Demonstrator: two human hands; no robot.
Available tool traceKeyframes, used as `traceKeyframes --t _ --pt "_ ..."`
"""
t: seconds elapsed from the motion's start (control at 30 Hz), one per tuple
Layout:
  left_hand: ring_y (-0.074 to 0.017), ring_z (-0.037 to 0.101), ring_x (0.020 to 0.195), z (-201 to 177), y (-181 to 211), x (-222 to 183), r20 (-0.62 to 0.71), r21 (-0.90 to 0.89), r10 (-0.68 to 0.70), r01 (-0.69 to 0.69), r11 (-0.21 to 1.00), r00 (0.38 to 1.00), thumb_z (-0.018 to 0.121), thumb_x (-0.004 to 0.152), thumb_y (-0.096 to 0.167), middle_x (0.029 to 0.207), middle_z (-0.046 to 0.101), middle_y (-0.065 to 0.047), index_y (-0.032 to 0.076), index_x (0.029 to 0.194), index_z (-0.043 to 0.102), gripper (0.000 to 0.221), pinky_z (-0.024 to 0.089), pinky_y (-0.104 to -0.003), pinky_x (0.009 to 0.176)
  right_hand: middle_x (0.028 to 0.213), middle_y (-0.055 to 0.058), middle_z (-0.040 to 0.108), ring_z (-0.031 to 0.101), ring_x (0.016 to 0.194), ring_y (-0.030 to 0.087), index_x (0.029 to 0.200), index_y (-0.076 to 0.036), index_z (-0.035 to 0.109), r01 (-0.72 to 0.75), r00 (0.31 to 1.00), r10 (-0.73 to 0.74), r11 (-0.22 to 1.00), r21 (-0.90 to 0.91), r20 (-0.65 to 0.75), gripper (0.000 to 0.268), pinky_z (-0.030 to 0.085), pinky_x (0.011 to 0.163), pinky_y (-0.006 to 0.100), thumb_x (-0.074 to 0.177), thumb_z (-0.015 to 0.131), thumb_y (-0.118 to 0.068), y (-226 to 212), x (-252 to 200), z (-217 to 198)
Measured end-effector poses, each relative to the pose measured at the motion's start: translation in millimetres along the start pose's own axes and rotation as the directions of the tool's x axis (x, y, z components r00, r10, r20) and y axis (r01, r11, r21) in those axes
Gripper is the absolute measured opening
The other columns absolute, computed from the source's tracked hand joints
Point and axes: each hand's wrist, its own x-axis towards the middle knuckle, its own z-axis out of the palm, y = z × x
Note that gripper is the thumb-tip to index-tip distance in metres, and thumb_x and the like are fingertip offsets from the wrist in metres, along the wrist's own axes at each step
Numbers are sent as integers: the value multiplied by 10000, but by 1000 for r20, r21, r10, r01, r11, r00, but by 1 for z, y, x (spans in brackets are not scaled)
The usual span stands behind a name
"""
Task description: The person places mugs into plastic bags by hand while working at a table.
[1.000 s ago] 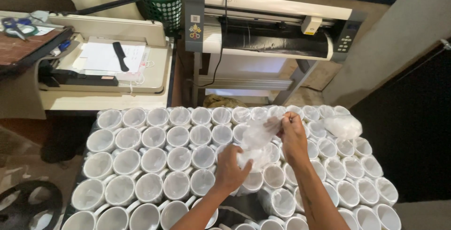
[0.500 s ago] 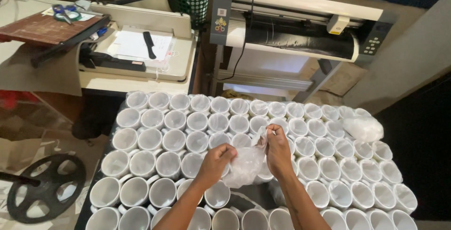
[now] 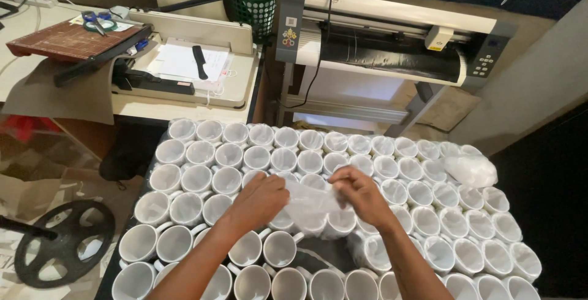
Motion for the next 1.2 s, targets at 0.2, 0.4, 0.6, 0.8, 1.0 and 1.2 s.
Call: traceKeyframes --t 0.2,0.4,0.6,0.8,1.0,1.2 --pt "-271 591 1174 12 14 6 -124 383 149 -92 919 981 650 787 71 1088 657 -118 68 792 713 64 393 -514 1115 829 103 757 663 794 298 945 -136 729 349 932 137 -90 -933 335 276 495 1045 417 1077 623 -355 1 7 -11" --pt "-296 535 1392 19 55 15 -83 398 387 -326 858 918 664 778 121 1255 667 -141 51 743 695 85 346 -524 1200 1284 152 629 606 1201 291 1262 9 565 257 960 -57 -226 -940 276 881 305 1106 587 611 897 -483 8 17 3" --pt "-364 494 1277 30 48 18 -485 487 -175 431 760 857 745 861 309 1243 644 -191 -6 819 750 318 366 -584 1063 1406 150 497 433 1371 284 1410 22 436 367 930 37 -183 -912 367 1091 205 1191 635 565 955 -435 10 -1 36" --pt "-354 486 1156 32 50 4 -541 10 -544 652 759 641 759 686 102 1252 491 -168 47 1191 681 513 385 -522 878 1519 199 421 428 1369 279 1468 47 386 475 878 17 -147 -868 478 1183 216 1161 620 537 958 -405 29 7 43" --pt "-389 551 1189 60 21 -19 -443 -165 -552 541 825 706 665 700 -60 1320 454 -167 100 1226 624 552 499 -507 877 1484 127 469 427 1403 258 1497 -44 425 406 907 155 -70 -911 392 1093 181 1198 606 609 938 -424 49 24 37" --pt "-386 611 1130 77 -23 -41 -215 -454 -696 561 693 686 581 714 -85 1491 382 -127 88 1331 503 645 522 -485 914 1100 96 742 725 1005 222 1135 -115 711 152 986 -19 541 -827 168 315 592 845 395 885 752 -302 66 -14 34"
